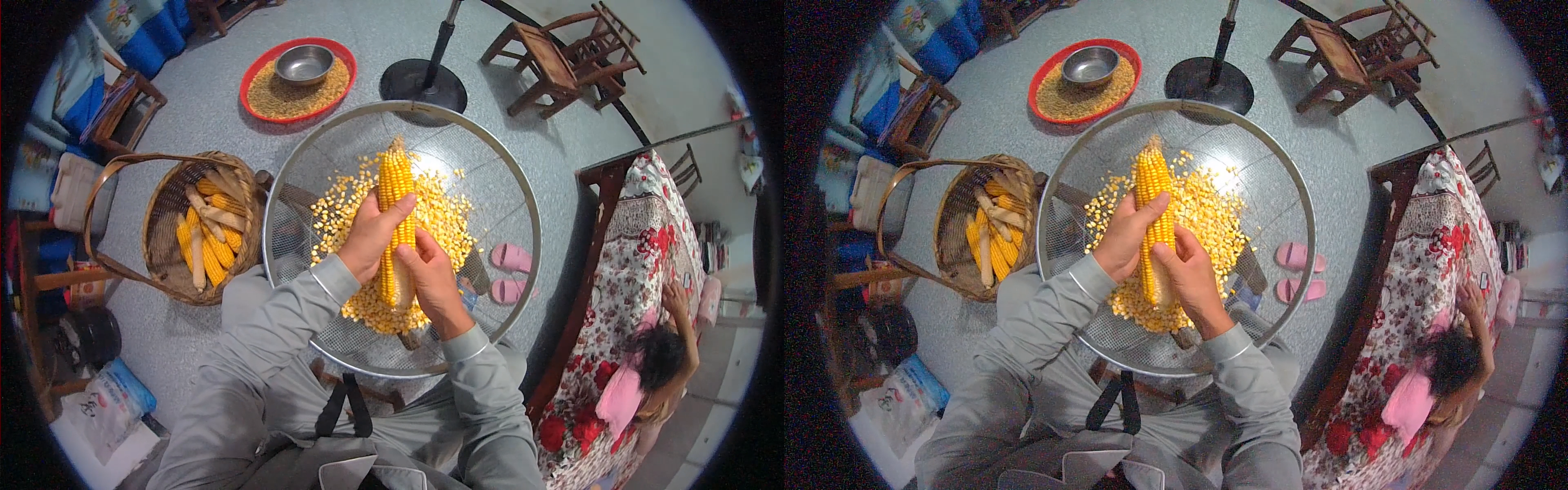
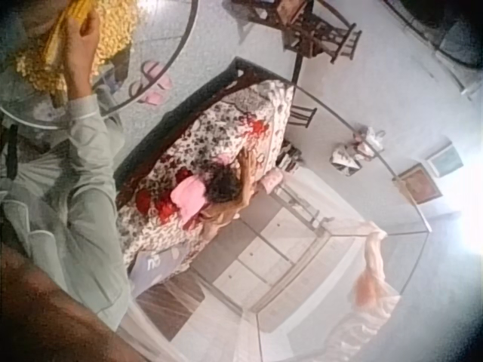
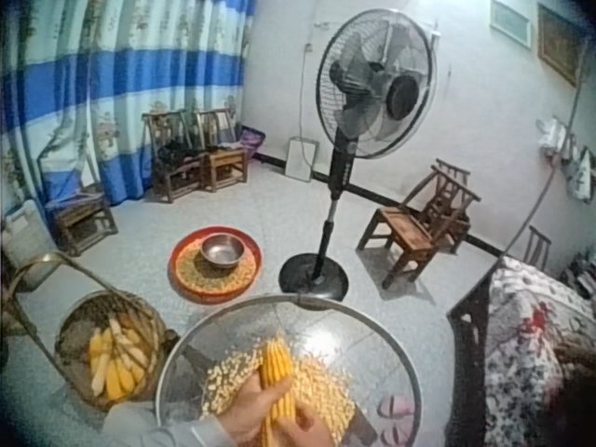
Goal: The person shells corn kernels from a corn cob by hand over a round mesh sieve, takes another corn cob from a basket, and removes kernels from the cob into the sieve.
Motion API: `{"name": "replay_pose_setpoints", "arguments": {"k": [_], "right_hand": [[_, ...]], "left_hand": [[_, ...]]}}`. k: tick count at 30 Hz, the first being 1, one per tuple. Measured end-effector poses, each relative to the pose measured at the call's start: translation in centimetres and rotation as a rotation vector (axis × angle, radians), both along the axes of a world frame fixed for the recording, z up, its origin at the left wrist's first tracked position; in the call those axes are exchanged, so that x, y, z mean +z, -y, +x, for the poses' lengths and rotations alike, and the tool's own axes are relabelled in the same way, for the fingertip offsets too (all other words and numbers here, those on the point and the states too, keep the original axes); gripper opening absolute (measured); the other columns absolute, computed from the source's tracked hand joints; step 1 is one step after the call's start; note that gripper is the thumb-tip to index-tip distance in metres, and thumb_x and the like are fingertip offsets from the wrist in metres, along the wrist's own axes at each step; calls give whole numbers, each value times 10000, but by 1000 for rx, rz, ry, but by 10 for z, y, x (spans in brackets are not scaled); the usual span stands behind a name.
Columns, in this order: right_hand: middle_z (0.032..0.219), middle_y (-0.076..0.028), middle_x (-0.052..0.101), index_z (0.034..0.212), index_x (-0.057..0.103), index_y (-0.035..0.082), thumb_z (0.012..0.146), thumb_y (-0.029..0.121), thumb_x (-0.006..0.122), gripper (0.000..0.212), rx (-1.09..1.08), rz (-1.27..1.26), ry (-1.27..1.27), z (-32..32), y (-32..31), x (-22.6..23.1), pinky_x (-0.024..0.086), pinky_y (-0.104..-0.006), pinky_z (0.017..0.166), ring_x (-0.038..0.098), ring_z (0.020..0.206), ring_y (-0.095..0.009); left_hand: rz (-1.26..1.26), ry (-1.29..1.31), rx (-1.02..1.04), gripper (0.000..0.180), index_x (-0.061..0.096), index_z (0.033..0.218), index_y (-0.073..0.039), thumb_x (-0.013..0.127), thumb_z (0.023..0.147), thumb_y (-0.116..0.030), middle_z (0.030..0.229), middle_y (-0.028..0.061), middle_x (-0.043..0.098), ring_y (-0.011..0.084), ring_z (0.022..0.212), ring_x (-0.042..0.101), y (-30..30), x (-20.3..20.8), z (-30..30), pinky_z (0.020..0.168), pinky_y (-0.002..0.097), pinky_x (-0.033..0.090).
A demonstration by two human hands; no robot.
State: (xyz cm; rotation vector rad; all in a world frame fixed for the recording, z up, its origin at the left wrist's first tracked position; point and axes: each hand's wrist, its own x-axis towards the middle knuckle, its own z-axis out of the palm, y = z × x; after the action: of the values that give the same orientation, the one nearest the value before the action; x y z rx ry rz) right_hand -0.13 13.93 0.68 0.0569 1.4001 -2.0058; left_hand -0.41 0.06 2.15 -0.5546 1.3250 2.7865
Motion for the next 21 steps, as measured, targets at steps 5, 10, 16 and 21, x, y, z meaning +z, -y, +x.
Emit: {"name": "replay_pose_setpoints", "arguments": {"k": [5,10,16,21], "right_hand": [[1302,-124,555,1417,356,-69,915,100,646,604,73,-34,-76,-2,-3,-4,444,-292,985,550,1170,-169],[1300,-128,555,1417,357,-67,902,104,662,623,90,15,-126,0,-4,-2,442,-292,986,549,1168,-167],[1222,-112,590,1366,411,-59,889,137,683,584,86,85,-183,0,2,-10,470,-278,920,583,1086,-149],[1168,-98,613,1353,424,-58,898,157,675,562,153,139,-180,-2,-1,-4,479,-278,895,596,1049,-145]], "left_hand": [[-14,-29,11,329,495,1191,-46,631,950,-225,1026,26,563,112,915,559,0,-2,0,805,273,478],[13,-4,24,326,491,1194,-44,627,953,-217,1029,31,565,108,900,563,3,-4,0,780,267,484],[-89,2,20,303,503,1174,-40,623,954,-211,1014,32,572,108,880,576,-5,-4,0,759,259,491],[-1,46,11,295,511,1168,-37,625,951,-202,1007,29,578,102,868,579,2,-5,-1,757,259,494]]}}
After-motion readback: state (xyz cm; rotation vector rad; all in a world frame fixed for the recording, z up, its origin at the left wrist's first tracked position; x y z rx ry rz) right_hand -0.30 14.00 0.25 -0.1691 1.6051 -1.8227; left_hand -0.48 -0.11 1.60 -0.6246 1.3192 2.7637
